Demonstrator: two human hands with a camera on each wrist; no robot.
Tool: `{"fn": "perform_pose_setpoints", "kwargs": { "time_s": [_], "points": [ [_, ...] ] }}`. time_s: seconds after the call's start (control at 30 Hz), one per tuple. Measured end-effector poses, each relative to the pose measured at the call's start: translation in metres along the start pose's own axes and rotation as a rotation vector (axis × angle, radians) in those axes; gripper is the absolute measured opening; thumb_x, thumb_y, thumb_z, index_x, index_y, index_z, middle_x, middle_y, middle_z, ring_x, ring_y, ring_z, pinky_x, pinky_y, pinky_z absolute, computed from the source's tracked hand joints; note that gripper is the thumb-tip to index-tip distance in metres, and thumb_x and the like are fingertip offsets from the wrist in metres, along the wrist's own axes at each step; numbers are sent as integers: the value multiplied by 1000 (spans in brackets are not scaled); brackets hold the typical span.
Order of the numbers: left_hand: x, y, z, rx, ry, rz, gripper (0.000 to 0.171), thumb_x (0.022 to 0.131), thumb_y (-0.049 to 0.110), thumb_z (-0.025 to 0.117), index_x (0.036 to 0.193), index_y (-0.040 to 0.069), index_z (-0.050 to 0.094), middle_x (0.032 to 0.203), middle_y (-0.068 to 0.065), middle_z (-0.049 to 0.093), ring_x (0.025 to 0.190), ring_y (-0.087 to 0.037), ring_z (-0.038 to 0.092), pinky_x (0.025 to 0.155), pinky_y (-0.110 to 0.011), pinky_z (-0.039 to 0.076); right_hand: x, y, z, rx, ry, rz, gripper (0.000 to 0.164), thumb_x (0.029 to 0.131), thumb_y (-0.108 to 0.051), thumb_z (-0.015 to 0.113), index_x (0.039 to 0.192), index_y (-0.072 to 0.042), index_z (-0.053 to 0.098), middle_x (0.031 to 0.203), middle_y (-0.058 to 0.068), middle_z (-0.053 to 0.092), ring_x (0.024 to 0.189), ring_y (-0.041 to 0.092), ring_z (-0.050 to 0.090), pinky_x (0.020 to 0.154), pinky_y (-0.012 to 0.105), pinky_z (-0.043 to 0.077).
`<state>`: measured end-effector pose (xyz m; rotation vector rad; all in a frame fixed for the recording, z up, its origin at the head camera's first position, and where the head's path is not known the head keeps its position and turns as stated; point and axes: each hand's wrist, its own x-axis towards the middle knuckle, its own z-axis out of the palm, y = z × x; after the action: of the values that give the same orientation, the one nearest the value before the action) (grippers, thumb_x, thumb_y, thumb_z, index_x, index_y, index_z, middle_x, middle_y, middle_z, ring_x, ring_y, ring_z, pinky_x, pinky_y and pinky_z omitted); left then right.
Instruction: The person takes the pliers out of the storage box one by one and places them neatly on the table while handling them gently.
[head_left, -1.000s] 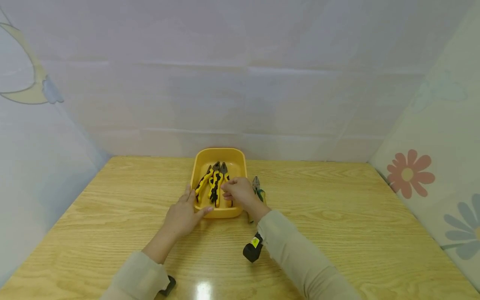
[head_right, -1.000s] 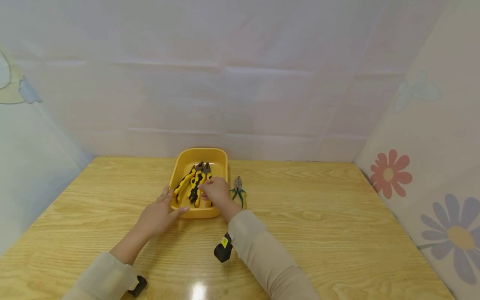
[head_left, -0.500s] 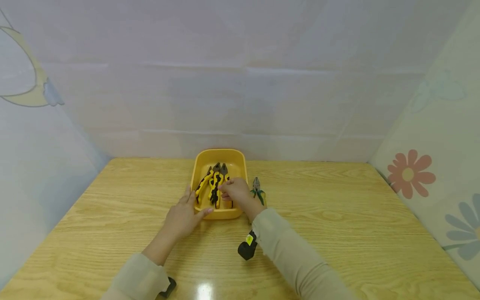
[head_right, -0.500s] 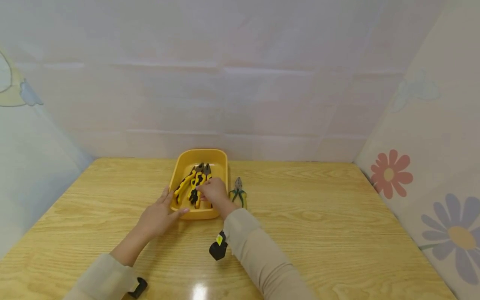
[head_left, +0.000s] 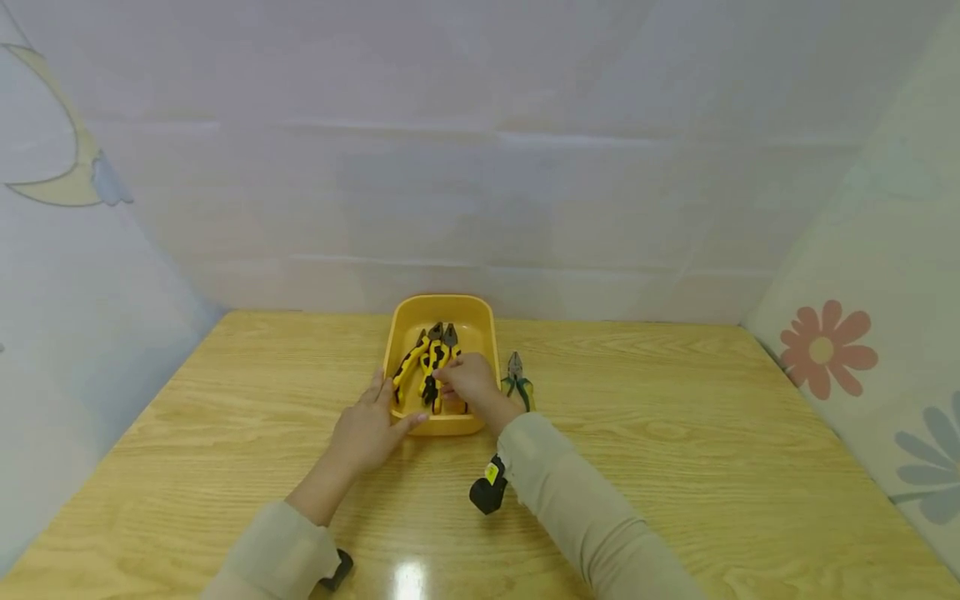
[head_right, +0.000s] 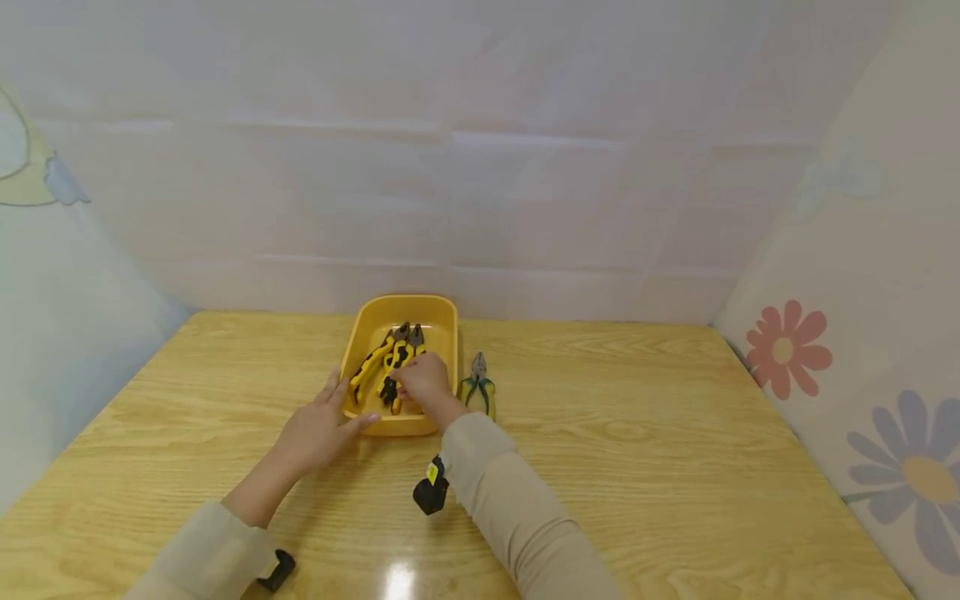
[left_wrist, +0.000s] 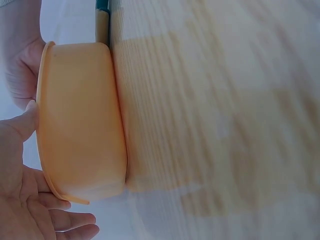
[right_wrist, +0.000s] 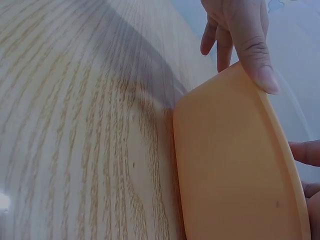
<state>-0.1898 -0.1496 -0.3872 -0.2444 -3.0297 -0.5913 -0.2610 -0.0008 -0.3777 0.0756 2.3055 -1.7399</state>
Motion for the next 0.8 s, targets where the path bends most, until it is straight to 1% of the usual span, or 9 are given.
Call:
{"fn": "perform_pose_setpoints", "kwargs": {
  "time_s": [0.17,0.43,0.53,0.67,0.8],
  "points": [
    [0,2,0,5,-11,4,82,83,55,42,130,-10,26,138,-23,14,117,-41,30,85,-54,32,0,2,-1,-34,-8,-12,13,81,-9,60,80,3,59,87,17,59,75,31,59,63,36,50],
    [0,3,0,0,-21,-11,82,83,54,44,131,-9,25,139,-22,12,118,-40,29,86,-53,31,1,2,1,-66,-23,-9,14,80,-10,61,80,4,61,84,17,59,74,30,59,62,35,50],
    [-1,3,-1,1,-26,-11,83,82,55,43,131,-9,25,139,-22,11,119,-40,28,87,-53,31,2,2,3,-70,-28,-3,16,80,-9,61,75,5,59,80,16,59,73,31,59,62,35,50],
    [-2,4,-2,-1,-30,-10,83,82,56,42,131,-9,25,139,-22,11,119,-40,28,87,-53,31,2,2,7,-87,-20,-4,18,79,-8,61,67,3,56,74,16,58,70,32,59,59,35,50],
    [-3,5,-2,-6,-31,-12,82,82,55,43,131,-9,26,139,-22,11,118,-40,28,87,-53,30,2,3,11,-128,-3,-11,20,78,-8,63,61,0,54,67,15,58,61,29,59,55,34,50]
  ]
}}
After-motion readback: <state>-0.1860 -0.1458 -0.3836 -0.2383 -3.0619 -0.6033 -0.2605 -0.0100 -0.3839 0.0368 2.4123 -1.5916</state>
